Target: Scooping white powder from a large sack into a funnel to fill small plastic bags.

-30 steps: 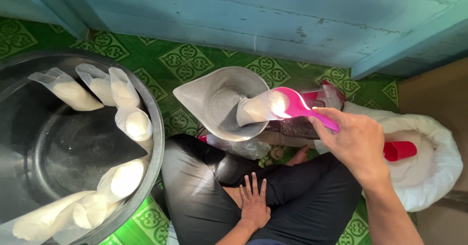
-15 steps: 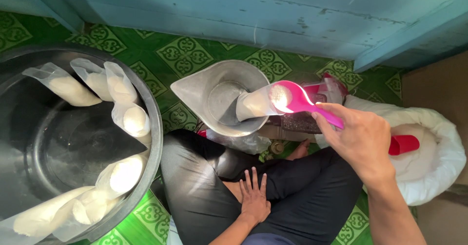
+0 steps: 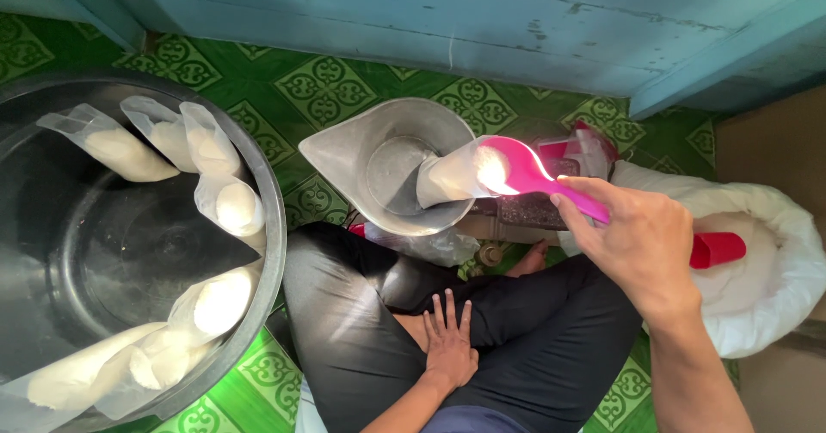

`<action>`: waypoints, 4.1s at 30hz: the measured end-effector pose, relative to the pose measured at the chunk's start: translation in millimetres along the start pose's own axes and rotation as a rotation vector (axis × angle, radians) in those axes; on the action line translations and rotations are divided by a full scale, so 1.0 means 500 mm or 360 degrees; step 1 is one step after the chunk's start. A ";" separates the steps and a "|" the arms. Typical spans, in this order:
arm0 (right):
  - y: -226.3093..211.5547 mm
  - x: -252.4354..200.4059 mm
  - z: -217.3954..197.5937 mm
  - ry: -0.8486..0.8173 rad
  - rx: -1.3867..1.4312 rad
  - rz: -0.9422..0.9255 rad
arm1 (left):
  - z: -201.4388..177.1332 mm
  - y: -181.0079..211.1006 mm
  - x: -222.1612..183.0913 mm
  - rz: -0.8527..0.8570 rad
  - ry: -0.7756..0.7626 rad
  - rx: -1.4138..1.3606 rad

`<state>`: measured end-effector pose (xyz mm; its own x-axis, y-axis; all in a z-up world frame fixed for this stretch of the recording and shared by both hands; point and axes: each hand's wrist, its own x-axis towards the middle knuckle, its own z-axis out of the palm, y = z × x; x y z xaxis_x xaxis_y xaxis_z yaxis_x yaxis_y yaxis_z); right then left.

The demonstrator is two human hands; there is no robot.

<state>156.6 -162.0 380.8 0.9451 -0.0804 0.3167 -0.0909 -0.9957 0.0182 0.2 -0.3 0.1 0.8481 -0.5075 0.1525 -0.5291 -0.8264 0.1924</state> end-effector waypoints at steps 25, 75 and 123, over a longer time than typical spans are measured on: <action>-0.015 -0.008 -0.009 0.0107 -0.0174 -0.0145 | 0.009 0.003 -0.007 -0.0025 -0.0098 -0.0119; -0.036 -0.004 0.047 0.0117 -0.0206 -0.0375 | -0.065 -0.005 0.028 -0.0100 -0.0832 -0.0586; 0.488 -0.462 0.267 -0.0191 0.0551 0.1817 | 0.056 -0.025 -0.027 -0.0163 -0.0869 -0.0091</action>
<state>-41.7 -392.8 185.4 0.3990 -0.9107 -0.1068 -0.8240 -0.3051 -0.4773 -3.7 10.1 -31.6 0.7787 -0.4902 -0.3915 -0.4308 -0.8715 0.2343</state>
